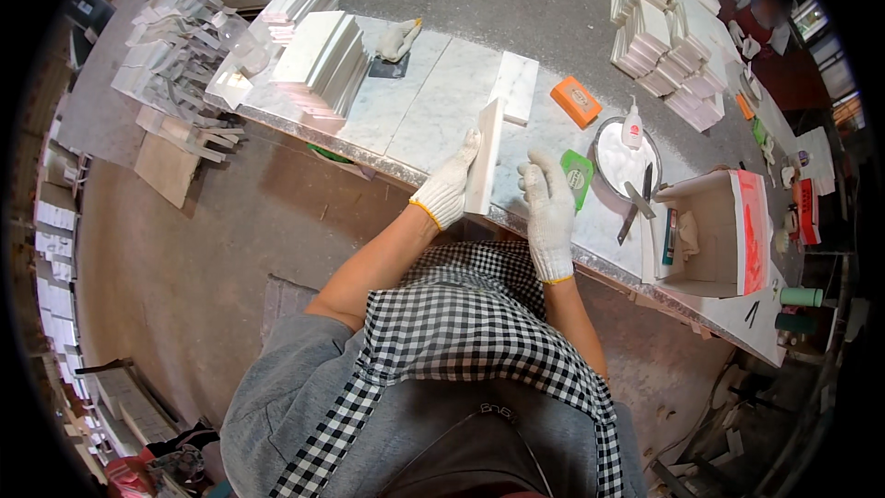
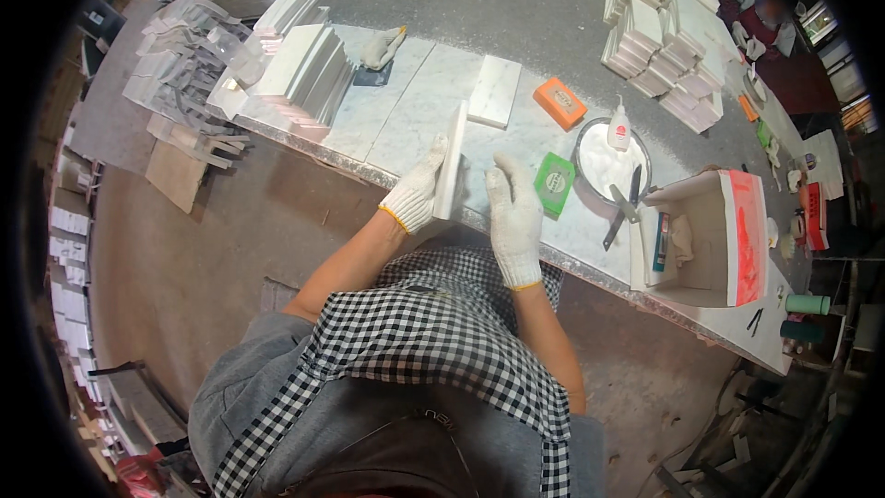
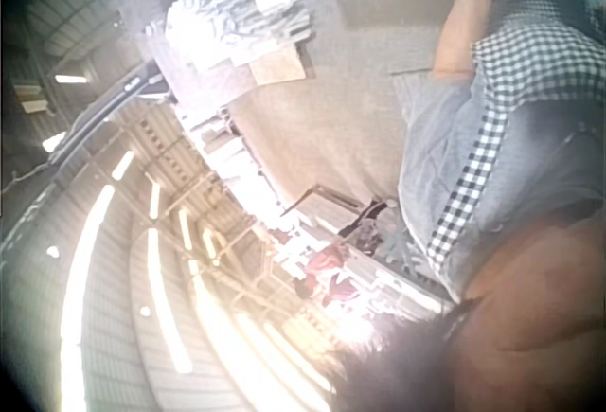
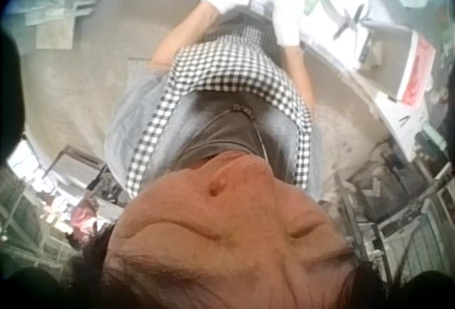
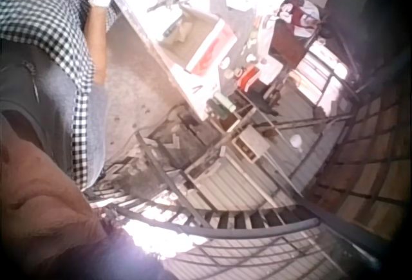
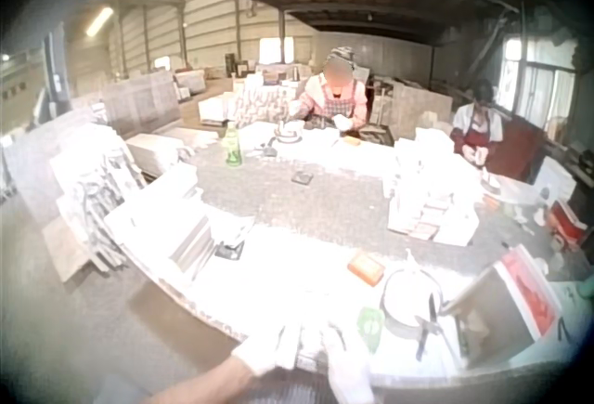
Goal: The person sands the edges of small white rectangular blocks using a sanding block and a sanding roller, then stacks the finished pieces. The person repeats this process for multiple blocks, moving between the workbench and a nearby stack of finished items.
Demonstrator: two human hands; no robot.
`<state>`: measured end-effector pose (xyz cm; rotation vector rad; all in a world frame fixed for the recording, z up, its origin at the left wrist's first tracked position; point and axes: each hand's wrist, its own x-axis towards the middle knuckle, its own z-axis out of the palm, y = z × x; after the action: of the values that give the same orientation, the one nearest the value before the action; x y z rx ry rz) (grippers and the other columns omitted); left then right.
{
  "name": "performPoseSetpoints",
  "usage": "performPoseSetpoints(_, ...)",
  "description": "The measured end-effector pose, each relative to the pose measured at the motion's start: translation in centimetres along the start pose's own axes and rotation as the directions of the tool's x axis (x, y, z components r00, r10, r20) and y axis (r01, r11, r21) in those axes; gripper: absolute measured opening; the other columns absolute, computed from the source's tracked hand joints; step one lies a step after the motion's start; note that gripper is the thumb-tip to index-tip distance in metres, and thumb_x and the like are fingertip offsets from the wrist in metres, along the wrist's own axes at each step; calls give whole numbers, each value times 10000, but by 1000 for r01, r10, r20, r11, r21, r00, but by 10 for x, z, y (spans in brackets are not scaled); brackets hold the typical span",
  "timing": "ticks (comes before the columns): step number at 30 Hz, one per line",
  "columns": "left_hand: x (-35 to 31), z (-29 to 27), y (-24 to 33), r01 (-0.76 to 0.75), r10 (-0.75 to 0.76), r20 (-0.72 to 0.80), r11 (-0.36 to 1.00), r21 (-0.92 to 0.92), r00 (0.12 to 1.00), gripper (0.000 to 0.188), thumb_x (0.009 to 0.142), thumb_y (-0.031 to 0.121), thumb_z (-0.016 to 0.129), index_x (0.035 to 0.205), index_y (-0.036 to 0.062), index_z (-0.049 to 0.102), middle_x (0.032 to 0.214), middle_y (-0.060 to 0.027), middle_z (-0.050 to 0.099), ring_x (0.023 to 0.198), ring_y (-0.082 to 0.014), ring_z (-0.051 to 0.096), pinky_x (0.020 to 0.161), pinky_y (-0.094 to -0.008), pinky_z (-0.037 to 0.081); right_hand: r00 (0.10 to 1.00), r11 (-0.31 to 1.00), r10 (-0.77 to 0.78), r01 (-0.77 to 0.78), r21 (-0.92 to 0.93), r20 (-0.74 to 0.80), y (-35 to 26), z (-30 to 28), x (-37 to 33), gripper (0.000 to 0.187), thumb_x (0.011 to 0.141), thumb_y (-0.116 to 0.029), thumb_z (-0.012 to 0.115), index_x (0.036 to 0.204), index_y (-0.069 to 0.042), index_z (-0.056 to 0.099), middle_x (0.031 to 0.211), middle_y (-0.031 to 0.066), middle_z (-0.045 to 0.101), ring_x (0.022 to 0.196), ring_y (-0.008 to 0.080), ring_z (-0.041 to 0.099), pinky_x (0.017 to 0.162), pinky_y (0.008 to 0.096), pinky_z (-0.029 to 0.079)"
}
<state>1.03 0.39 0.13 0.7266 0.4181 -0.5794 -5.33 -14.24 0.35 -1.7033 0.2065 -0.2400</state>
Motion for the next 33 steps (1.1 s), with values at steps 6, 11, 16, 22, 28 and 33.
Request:
performPoseSetpoints(6,6,-11,1,-140,137,30,974,178,990,496,1006,412,579,1252,-18,591,1094,-124,677,896,-219,675,739,-343,588,969,967,78,-131,220,234,-10,10,-9,622,943,-276,648,1438,36,435,1344,154,555,1219,203,529,1040,331,414)
performPoseSetpoints(11,-7,-9,12,-188,162,97,881,434,982,526,1022,367,547,1339,-53,530,1208,-158,641,1013,-206,648,851,-342,554,959,981,79,-124,152,273,-10,6,-8,596,945,-275,629,1420,39,455,1289,130,579,1143,168,546,970,292,437)
performPoseSetpoints(16,-5,-11,12,-271,201,218,888,372,955,562,1028,394,527,1355,-63,507,1225,-156,630,1073,-217,630,907,-349,535,955,974,195,-215,69,223,-5,2,-9,481,953,-303,621,1289,38,578,1130,92,636,988,138,565,876,286,463)
performPoseSetpoints(22,-15,6,17,-175,146,139,958,226,979,508,1034,364,521,1317,-58,533,1238,-143,621,1123,-207,598,964,-361,504,987,994,82,-90,54,135,6,4,-11,421,1000,-285,566,1264,41,599,1115,75,640,984,125,556,880,286,459)
performPoseSetpoints(28,-1,-17,21,-347,173,359,789,507,917,466,956,310,647,1233,-62,605,1083,-94,670,942,-141,623,823,-291,523,975,909,135,-193,371,177,12,6,-12,436,1015,-252,546,1336,43,544,1150,57,624,1000,123,545,883,270,448)
performPoseSetpoints(33,-10,-7,29,-323,126,351,741,588,928,452,888,259,695,1191,-70,626,1005,-69,669,864,-132,609,795,-271,501,975,896,89,-169,410,205,10,5,-14,466,1019,-265,540,1359,52,511,1190,57,597,1030,117,519,917,263,422)
